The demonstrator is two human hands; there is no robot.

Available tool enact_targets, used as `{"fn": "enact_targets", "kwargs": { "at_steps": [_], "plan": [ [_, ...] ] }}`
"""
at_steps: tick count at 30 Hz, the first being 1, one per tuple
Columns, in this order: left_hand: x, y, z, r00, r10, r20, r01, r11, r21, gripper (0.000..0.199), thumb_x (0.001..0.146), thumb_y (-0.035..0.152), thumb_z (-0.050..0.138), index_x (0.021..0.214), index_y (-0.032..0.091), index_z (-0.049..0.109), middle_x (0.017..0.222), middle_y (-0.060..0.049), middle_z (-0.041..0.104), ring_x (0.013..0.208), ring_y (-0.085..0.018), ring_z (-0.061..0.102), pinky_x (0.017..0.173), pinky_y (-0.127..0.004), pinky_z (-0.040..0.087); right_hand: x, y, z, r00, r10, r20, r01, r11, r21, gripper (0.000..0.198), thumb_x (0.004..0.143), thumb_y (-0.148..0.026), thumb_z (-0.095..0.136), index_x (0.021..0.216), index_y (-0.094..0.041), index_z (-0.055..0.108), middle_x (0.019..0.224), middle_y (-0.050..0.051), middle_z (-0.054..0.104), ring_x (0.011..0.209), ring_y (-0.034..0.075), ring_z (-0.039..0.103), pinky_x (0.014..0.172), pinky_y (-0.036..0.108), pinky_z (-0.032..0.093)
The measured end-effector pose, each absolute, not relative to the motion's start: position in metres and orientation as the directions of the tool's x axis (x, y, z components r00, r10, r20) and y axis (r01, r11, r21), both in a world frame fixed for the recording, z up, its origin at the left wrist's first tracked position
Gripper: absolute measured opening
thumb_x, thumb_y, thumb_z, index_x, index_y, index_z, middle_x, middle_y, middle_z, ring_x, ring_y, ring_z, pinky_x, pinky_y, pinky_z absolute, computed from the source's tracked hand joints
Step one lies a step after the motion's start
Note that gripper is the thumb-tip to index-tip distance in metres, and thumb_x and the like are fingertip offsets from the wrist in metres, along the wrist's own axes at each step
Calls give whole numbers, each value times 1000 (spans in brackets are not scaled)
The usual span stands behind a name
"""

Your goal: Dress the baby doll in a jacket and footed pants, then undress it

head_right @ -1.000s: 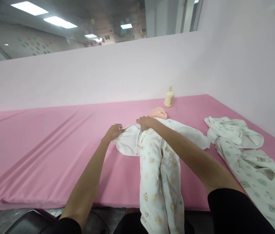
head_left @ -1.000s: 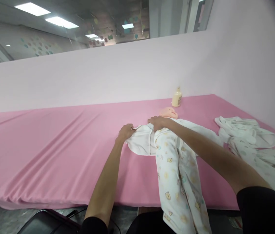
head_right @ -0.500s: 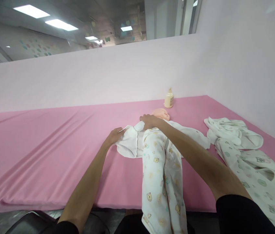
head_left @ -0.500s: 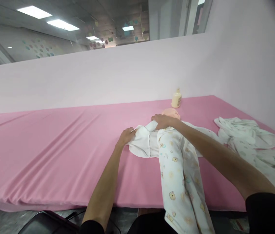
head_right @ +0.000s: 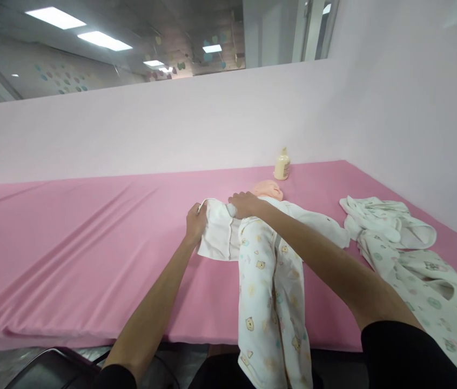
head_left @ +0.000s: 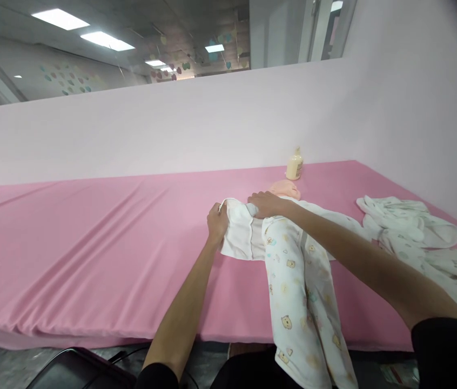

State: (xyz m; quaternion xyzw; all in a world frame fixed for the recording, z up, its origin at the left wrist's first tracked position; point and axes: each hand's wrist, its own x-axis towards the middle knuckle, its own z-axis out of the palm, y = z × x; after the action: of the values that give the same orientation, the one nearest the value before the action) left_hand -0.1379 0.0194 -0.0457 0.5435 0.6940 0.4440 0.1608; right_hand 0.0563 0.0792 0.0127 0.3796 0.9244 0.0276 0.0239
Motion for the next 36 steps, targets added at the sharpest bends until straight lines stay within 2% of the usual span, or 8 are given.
{"fn": "enact_targets", "kwargs": {
  "at_steps": [9, 14, 19, 25, 27, 30, 33, 36],
  "plan": [
    [-143, 22, -48, -275, 920, 277, 598, -62, 799, 41, 100, 51, 34, 74, 21, 32, 69, 2, 46, 65, -11, 43, 59, -22, 34, 36, 79, -1, -753, 658, 24, 656, 746, 117, 46, 80, -38, 65, 120, -16, 59, 121, 16, 67, 111, 33, 63, 90, 40, 44],
    [-162, 21, -49, -293, 917, 271, 803, 82, 591, 43, 101, 45, 39, 68, 19, 32, 66, -1, 52, 67, -13, 49, 63, -26, 29, 39, 79, 0, -719, 694, 41, 686, 699, 203, 41, 84, -39, 62, 115, -14, 63, 118, 17, 67, 111, 33, 62, 94, 41, 41],
    [-180, 23, -57, -316, 944, 94, 870, 249, 426, 42, 101, 49, 39, 72, 19, 46, 90, -10, 68, 89, -23, 63, 66, -28, 33, 44, 82, 3, -696, 714, 79, 703, 656, 274, 47, 88, -52, 61, 115, -14, 64, 114, 16, 69, 110, 33, 62, 93, 40, 39],
    [-181, 24, -58, -340, 938, -62, 866, 339, 368, 35, 98, 48, 43, 86, 19, 59, 110, -15, 68, 105, -31, 63, 75, -32, 38, 51, 85, 8, -678, 727, 110, 720, 625, 304, 47, 87, -53, 67, 115, -15, 64, 113, 15, 70, 105, 32, 63, 86, 37, 38],
    [-180, 23, -55, -269, 963, -20, 862, 250, 440, 34, 98, 49, 43, 91, 20, 60, 108, -12, 67, 104, -28, 62, 76, -32, 37, 52, 86, 7, -675, 729, 114, 722, 622, 302, 48, 87, -53, 67, 115, -15, 64, 113, 15, 69, 105, 32, 63, 85, 37, 38],
    [-178, 22, -53, -109, 994, 33, 734, 58, 676, 46, 97, 59, 39, 82, 19, 55, 87, -5, 63, 83, -19, 57, 70, -28, 35, 51, 87, 6, -669, 734, 117, 730, 619, 290, 51, 87, -56, 65, 116, -15, 64, 112, 15, 69, 105, 32, 63, 85, 37, 38],
    [-172, 23, -56, -21, 999, -49, 564, 53, 824, 55, 92, 70, 41, 74, 19, 45, 70, 0, 51, 65, -13, 45, 62, -26, 32, 52, 88, 5, -667, 735, 127, 735, 620, 275, 52, 87, -58, 65, 116, -15, 64, 112, 16, 69, 105, 32, 63, 86, 38, 38],
    [-162, 24, -61, -55, 998, -43, 515, 65, 855, 50, 92, 65, 45, 72, 19, 39, 65, 2, 42, 59, -11, 37, 57, -26, 29, 50, 87, 3, -663, 740, 118, 739, 619, 267, 51, 86, -55, 66, 117, -15, 63, 113, 16, 69, 106, 32, 63, 87, 39, 38]
  ]
}}
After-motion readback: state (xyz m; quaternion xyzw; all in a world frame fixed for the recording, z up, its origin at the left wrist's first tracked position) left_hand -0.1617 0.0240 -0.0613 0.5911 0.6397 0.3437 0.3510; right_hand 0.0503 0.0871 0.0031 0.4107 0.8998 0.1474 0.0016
